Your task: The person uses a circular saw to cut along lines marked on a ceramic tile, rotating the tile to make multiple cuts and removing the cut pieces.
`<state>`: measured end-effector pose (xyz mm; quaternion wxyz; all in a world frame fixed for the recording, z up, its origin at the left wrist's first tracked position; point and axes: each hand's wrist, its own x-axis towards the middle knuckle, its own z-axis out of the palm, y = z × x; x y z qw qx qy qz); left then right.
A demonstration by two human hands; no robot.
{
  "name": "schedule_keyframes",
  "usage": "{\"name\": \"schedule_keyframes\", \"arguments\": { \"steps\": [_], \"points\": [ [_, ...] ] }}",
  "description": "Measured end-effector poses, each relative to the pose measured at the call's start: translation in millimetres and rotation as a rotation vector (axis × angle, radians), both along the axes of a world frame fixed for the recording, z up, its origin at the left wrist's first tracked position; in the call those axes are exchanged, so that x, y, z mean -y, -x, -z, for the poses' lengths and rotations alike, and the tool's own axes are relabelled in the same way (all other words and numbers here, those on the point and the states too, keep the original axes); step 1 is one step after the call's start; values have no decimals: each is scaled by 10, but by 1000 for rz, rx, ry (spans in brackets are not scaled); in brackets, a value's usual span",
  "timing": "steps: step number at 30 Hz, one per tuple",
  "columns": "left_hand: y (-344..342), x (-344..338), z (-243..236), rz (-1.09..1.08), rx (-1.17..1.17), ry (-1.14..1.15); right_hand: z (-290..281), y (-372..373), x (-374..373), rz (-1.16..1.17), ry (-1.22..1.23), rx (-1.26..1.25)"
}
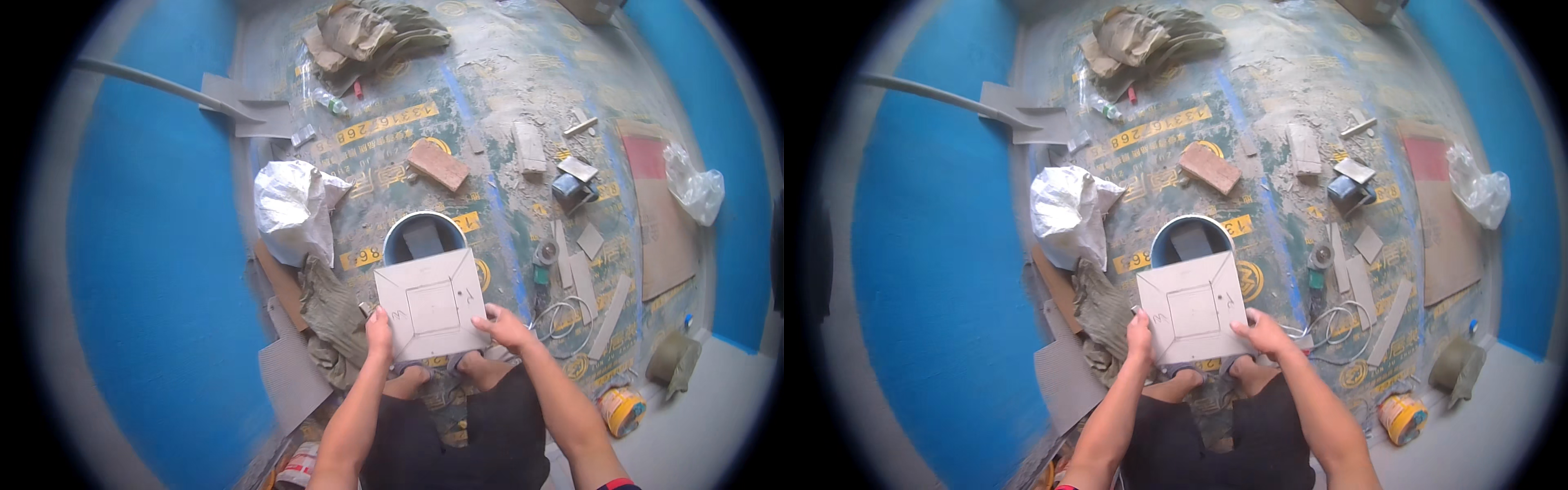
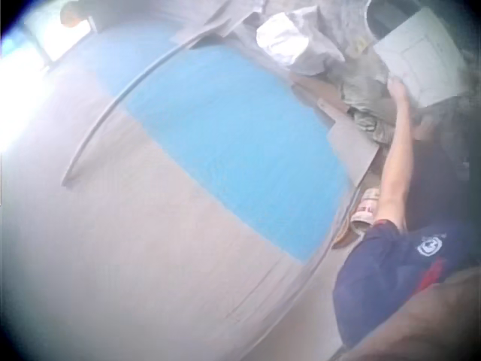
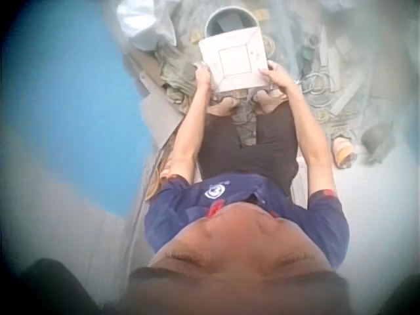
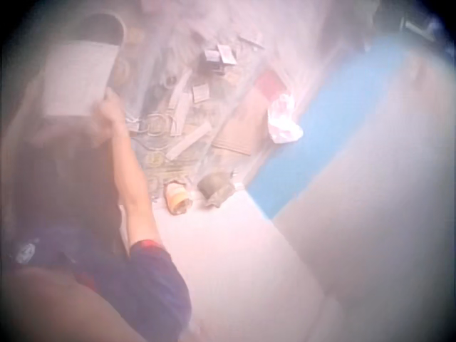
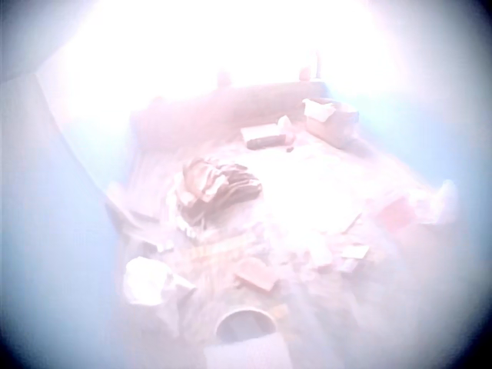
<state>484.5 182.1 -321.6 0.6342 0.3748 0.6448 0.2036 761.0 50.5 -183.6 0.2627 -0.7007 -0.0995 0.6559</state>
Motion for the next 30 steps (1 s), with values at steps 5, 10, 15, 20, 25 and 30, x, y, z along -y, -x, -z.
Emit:
{"name": "schedule_keyframes", "arguments": {
  "steps": [5, 10, 15, 20, 25, 30],
  "points": [
    [-609, 11, 1023, -18, 44, -118, 1411, -432, -61, -135, -145, 206],
    [-990, -144, 1454, 92, 143, -213, 1948, -770, -98, -230, -236, 461],
    [-1132, -92, 1918, 134, 122, -224, 2103, -901, 199, -99, -396, 334],
    [-914, -45, 2114, 44, 386, -79, 2598, -1385, 763, 343, -416, 121],
    [-780, -115, 1969, 34, 332, -113, 3683, -2905, 1269, 986, -658, 306],
    [-1033, -3, 1877, 109, 373, -81, 4217, -4908, 2308, 1648, -461, 359]
  ]
}}
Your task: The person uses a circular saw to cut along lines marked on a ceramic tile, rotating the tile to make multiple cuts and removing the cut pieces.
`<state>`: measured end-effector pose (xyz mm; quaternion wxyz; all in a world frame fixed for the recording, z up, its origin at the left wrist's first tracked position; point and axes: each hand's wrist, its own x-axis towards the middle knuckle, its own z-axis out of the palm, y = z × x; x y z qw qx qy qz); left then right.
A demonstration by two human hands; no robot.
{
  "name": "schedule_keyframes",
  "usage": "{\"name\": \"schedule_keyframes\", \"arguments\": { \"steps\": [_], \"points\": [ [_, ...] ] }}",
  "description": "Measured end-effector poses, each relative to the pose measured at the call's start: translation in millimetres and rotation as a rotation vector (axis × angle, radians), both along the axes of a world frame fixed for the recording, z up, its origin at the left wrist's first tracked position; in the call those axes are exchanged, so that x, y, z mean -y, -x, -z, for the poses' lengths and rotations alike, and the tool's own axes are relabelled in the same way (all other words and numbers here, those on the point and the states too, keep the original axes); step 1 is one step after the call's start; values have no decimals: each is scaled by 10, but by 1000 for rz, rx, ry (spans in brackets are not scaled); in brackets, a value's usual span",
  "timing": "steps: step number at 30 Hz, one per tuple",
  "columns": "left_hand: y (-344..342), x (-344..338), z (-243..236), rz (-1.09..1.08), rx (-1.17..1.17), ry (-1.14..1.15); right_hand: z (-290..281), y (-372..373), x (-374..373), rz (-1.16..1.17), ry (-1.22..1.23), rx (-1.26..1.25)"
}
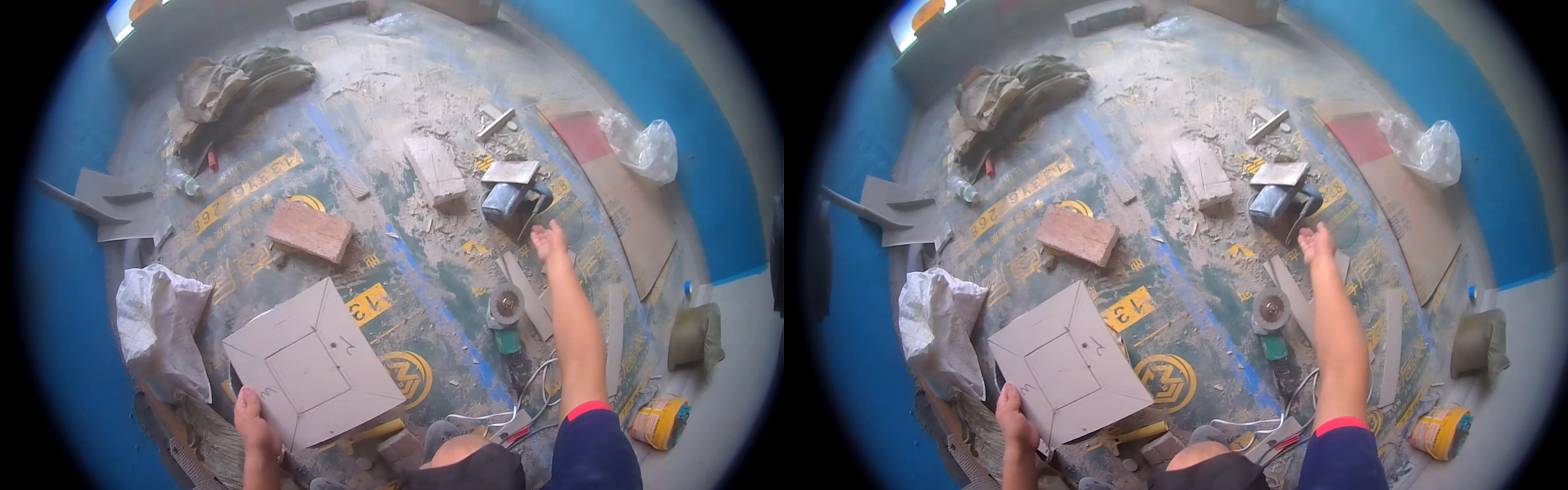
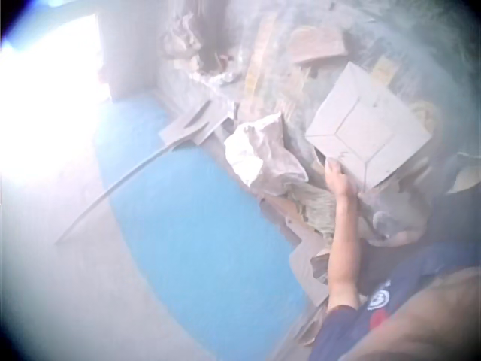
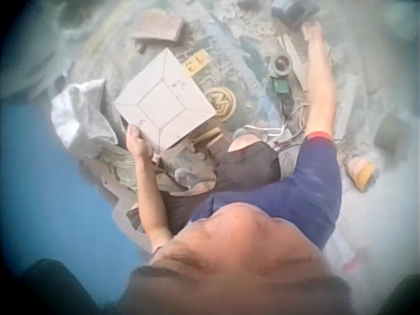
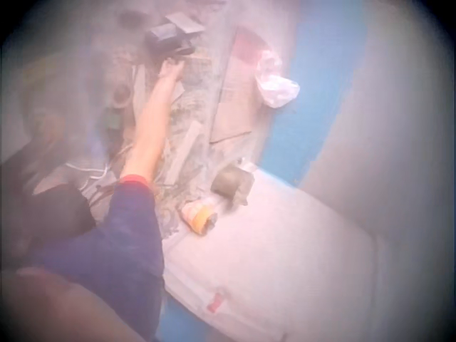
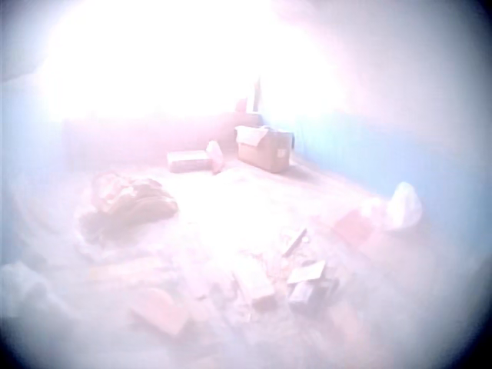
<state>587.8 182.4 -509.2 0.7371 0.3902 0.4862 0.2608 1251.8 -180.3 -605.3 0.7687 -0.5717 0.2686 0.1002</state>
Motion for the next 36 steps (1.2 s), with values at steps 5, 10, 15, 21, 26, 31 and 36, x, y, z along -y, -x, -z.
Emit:
{"name": "schedule_keyframes", "arguments": {
  "steps": [5, 10, 15, 21, 26, 31, 36],
  "points": [
    [43, 22, -143, -50, -75, -51, 245, -413, -329, 135, -271, -186],
    [6, 59, -211, -45, -126, -104, 127, -773, -670, 12, -185, -107],
    [-25, 68, -101, -8, -56, -83, 218, -1454, -675, 210, -244, -210],
    [116, 30, -38, -58, -230, -151, 84, -1103, -925, -976, 977, 306],
    [97, 228, -127, -67, -47, 42, -535, -313, -1275, -288, -118, -58],
    [-157, 45, -86, -70, 76, 59, -2573, 1141, -1182, -835, -341, -68],
    [-33, 88, -20, -46, 161, 124, -3288, 2730, -1128, -820, -221, 138]
  ]
}}
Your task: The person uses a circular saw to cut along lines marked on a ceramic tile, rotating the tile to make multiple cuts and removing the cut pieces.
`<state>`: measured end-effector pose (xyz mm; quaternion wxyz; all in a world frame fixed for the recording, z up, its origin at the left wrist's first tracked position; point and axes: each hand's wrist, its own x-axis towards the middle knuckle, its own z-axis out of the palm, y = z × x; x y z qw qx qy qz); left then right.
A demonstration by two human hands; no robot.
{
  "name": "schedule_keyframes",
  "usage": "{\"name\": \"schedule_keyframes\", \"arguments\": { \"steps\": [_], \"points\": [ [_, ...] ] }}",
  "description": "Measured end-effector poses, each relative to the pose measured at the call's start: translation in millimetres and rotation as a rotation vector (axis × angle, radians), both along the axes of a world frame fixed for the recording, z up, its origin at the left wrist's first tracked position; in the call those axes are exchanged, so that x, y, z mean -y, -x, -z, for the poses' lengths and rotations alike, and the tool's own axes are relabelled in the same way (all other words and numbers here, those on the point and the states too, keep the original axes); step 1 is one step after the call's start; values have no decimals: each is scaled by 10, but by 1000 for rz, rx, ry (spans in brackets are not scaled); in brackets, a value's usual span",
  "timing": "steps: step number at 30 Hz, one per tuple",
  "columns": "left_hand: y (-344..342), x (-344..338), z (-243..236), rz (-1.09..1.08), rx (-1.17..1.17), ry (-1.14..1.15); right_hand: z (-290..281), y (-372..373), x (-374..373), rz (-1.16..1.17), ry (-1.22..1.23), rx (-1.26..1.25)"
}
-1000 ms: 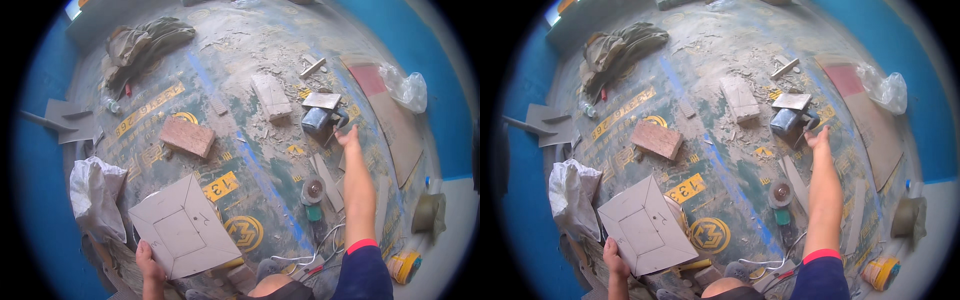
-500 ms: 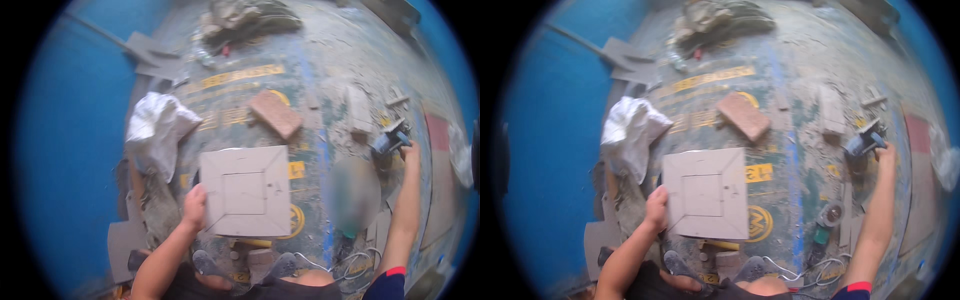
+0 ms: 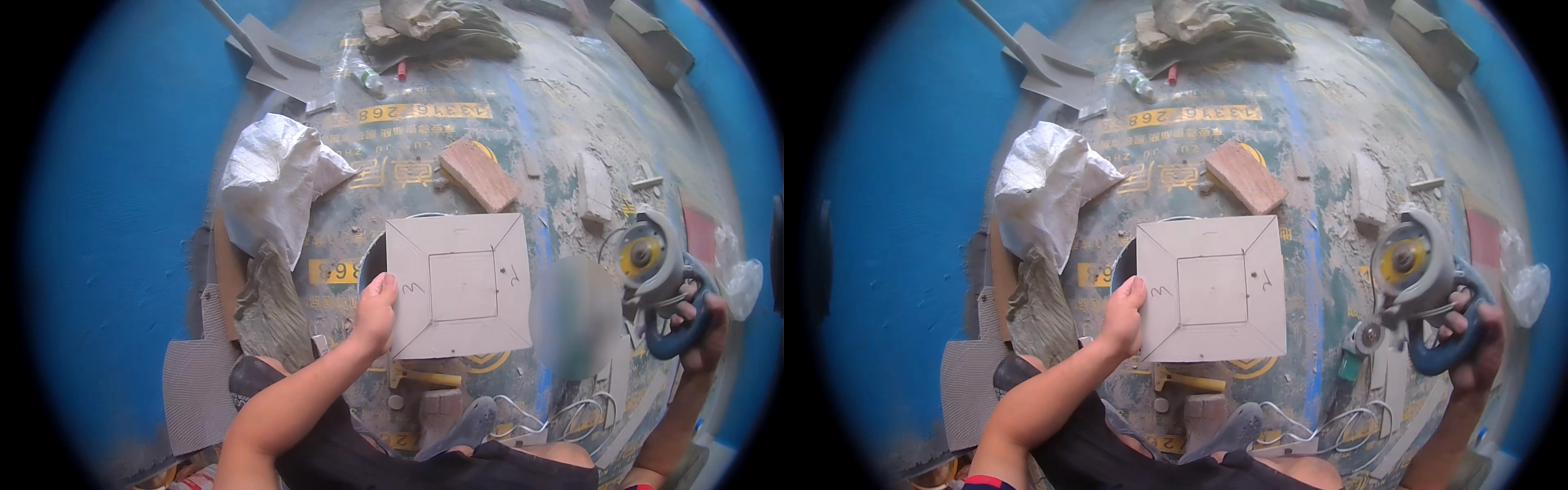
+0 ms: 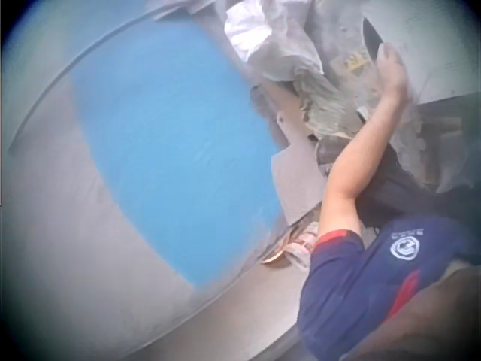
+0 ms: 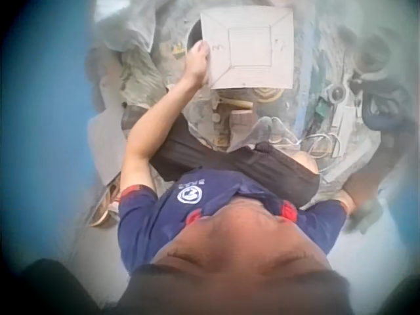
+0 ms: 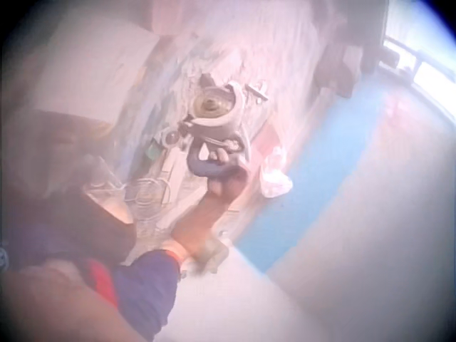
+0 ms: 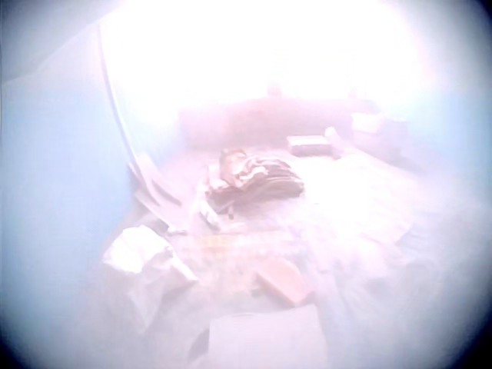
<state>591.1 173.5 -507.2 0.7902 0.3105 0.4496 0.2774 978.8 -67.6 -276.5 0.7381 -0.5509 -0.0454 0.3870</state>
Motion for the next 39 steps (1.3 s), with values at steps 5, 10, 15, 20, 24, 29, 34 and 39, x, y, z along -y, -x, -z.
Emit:
{"name": "schedule_keyframes", "arguments": {
  "steps": [5, 10, 15, 20, 24, 29, 34, 39],
  "points": [
    [-61, 17, 143, 42, -64, -155, -221, 1056, -33, -140, 222, 391],
    [-193, 89, -69, 2, -435, -416, 9, 1899, -373, -148, 48, 452],
    [-115, 21, -165, 13, -480, -404, 260, 2312, -858, -263, 118, 459],
    [-98, -11, -85, 47, -448, -468, 443, 2471, -996, -342, 176, 509],
    [-65, -7, -128, 53, -454, -452, 547, 2536, -1061, -334, 197, 510],
    [-73, -18, -210, 59, -480, -452, 652, 2474, -1072, -340, 203, 518],
    [-70, -26, -193, 37, -481, -460, 680, 2502, -1142, -345, 202, 520],
    [-47, -42, -201, 32, -472, -450, 688, 2539, -1210, -365, 186, 526]
  ]
}}
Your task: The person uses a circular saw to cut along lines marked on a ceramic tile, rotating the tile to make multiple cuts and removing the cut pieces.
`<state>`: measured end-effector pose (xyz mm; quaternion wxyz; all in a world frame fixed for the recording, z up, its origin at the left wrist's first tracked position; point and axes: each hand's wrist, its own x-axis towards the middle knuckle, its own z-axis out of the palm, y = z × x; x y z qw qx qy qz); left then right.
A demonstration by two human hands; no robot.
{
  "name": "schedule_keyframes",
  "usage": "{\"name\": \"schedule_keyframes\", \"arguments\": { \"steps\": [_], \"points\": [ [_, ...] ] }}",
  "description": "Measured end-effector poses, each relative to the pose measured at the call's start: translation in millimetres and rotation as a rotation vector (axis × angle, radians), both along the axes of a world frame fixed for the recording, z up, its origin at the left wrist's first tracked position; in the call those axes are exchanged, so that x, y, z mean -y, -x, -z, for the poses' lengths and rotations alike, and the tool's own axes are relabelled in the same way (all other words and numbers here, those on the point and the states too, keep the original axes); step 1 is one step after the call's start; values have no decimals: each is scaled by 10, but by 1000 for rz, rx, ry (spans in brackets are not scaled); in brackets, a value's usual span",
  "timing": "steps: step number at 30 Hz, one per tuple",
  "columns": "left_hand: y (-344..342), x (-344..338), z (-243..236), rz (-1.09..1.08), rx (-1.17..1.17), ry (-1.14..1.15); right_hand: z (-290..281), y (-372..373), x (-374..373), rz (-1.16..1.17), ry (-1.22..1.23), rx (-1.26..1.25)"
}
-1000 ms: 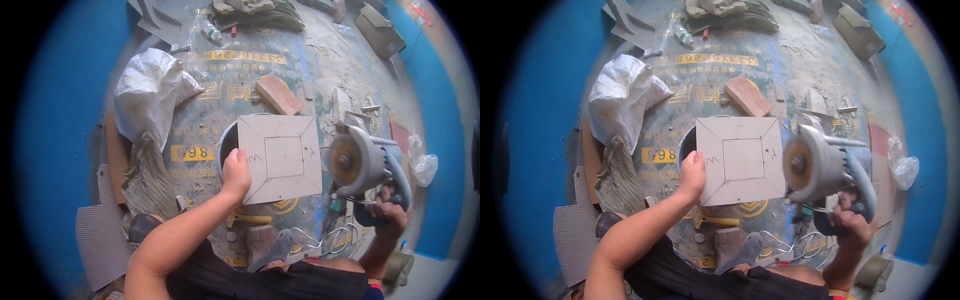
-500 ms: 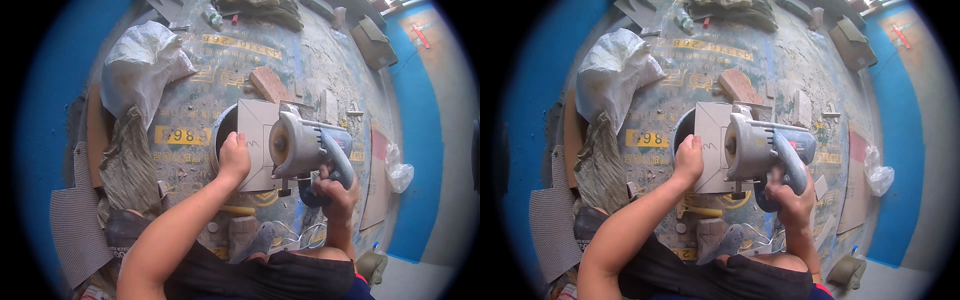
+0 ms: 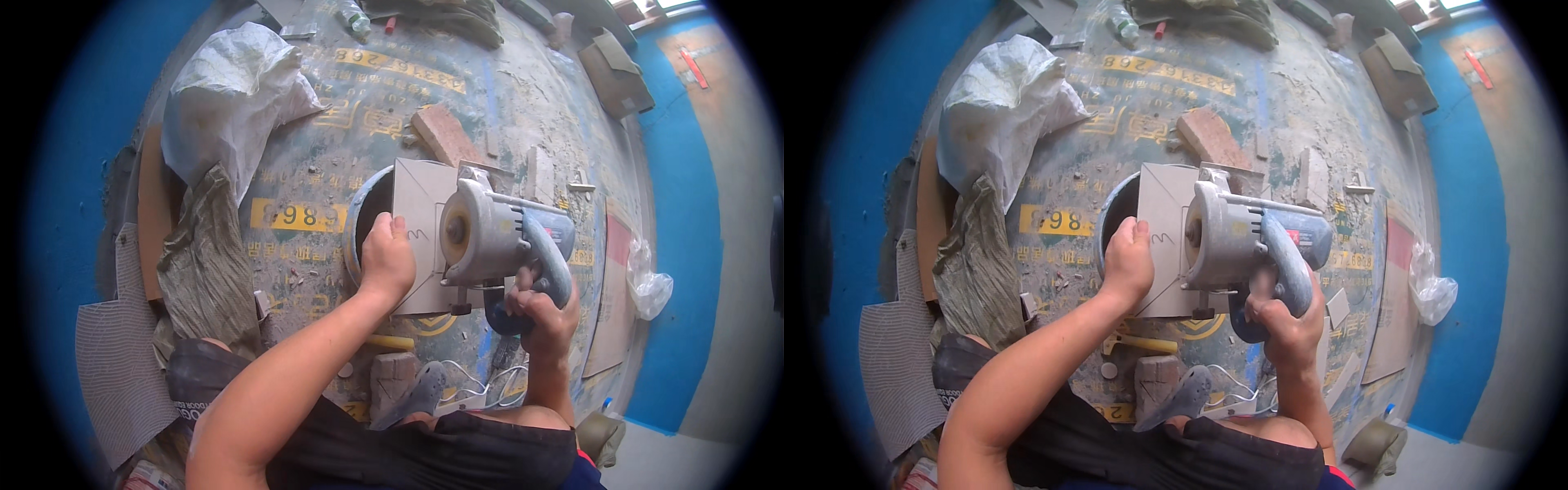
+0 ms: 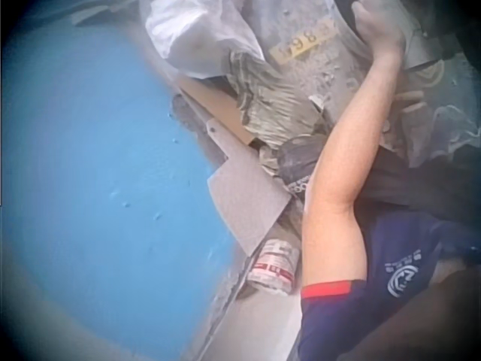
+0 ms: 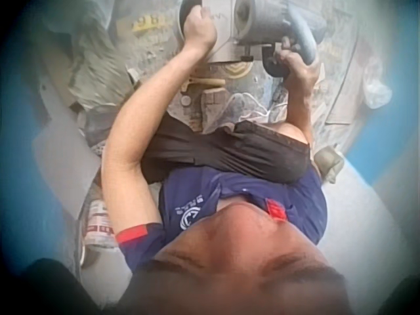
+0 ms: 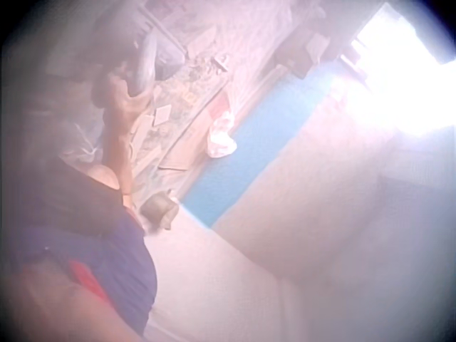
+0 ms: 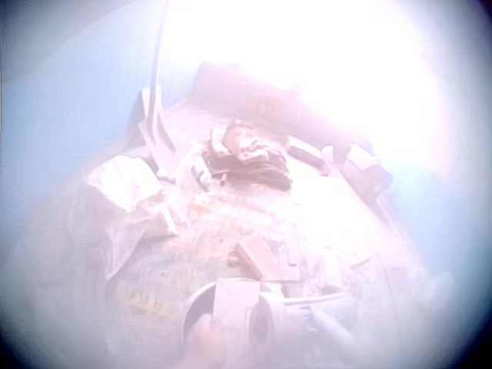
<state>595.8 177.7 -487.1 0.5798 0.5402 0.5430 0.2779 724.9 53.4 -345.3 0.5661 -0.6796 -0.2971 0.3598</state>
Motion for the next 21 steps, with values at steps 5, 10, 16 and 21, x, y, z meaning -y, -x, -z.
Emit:
{"name": "schedule_keyframes", "arguments": {
  "steps": [5, 10, 16, 21],
  "points": [
    [-26, -3, 6, -14, 21, 8, 37, -37, 21, 10, 17, 9],
    [-12, -16, 7, -8, 10, 4, 42, 3, -25, 56, 17, 39],
    [-4, -29, -25, -5, 14, 14, 1, 53, -71, 89, 58, 38],
    [-8, -31, -36, -17, 26, 9, 2, 61, -81, 86, 60, 43]
  ]
}}
